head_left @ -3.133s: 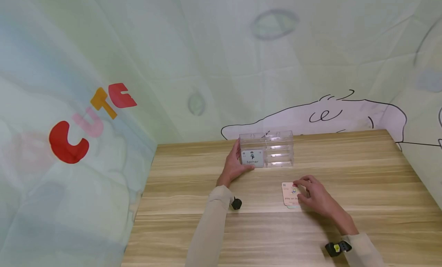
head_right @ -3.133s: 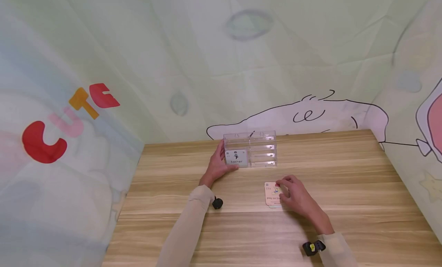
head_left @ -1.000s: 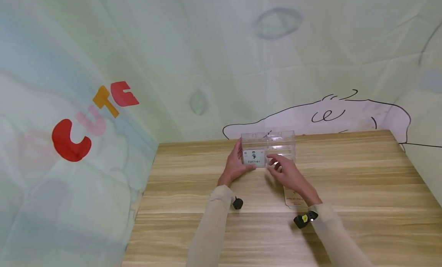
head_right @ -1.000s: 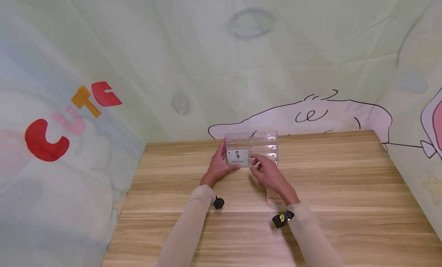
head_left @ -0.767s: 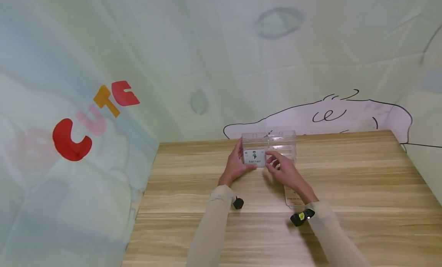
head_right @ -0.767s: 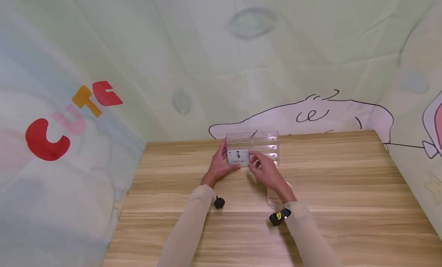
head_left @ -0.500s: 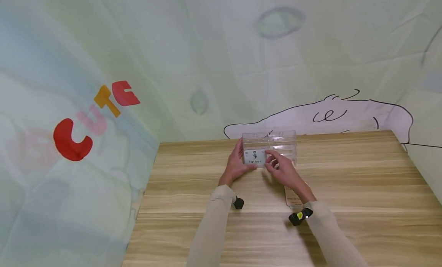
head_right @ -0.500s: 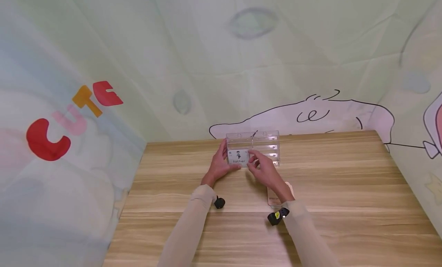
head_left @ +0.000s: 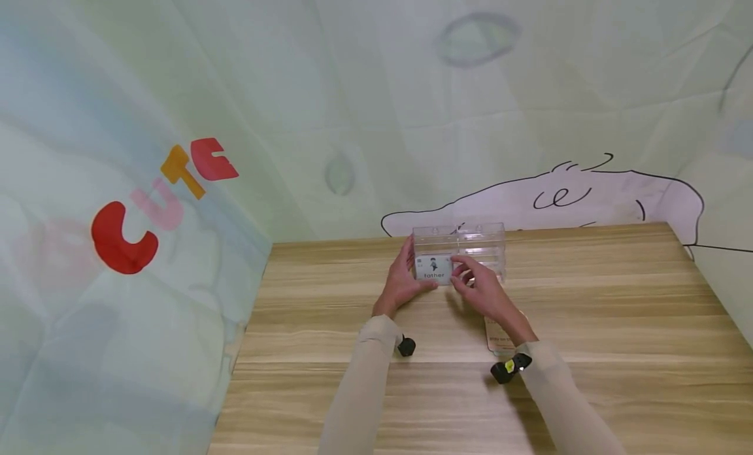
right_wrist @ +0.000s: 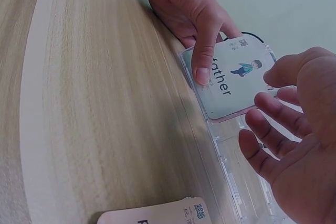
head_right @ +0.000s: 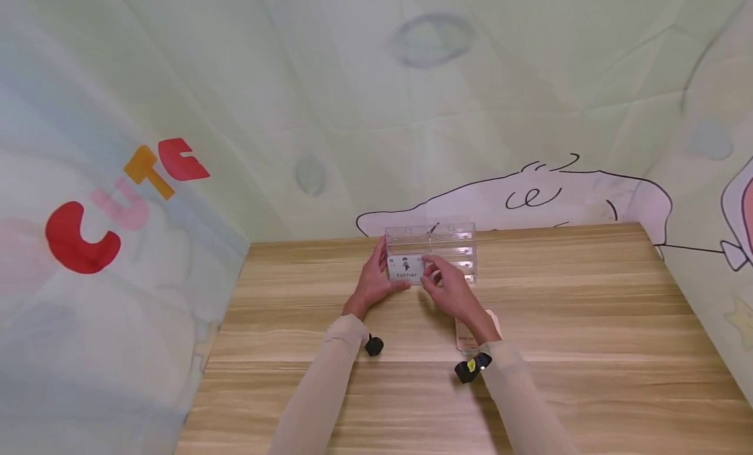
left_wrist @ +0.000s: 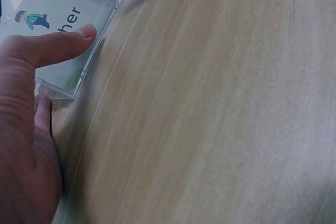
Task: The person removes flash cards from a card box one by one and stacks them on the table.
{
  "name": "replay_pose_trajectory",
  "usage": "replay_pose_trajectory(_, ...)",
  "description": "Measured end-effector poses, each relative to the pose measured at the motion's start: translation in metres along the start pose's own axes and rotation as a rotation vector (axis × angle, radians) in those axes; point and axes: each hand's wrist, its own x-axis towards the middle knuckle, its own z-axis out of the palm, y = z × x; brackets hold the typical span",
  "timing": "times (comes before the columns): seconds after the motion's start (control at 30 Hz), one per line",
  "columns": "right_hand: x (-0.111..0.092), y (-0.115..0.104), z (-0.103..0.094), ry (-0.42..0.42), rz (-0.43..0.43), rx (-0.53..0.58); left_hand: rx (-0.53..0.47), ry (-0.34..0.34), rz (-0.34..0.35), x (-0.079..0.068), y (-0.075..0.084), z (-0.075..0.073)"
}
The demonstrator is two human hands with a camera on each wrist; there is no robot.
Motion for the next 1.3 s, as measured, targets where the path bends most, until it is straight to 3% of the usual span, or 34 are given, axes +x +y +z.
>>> replay_pose_trajectory(0.33, -0.0008, -0.0004, 0.0015, 0.062, -0.029, 0.001, -0.014, 0.003, -0.002, 0.0, 0.0027, 0.0002)
replay_pose_trajectory(0.83, 0.0023, -0.001, 0.0053, 0.095, 0.006, 0.042, -0.007, -0.002, -0.001, 0.0007, 0.0007, 0.0001)
replay_pose_trajectory(1.3, 0.0033, -0.0002, 0.0097, 0.129, -0.063, 0.045, -0.011, -0.002, 0.016, -0.0007, 0.0022, -0.0003)
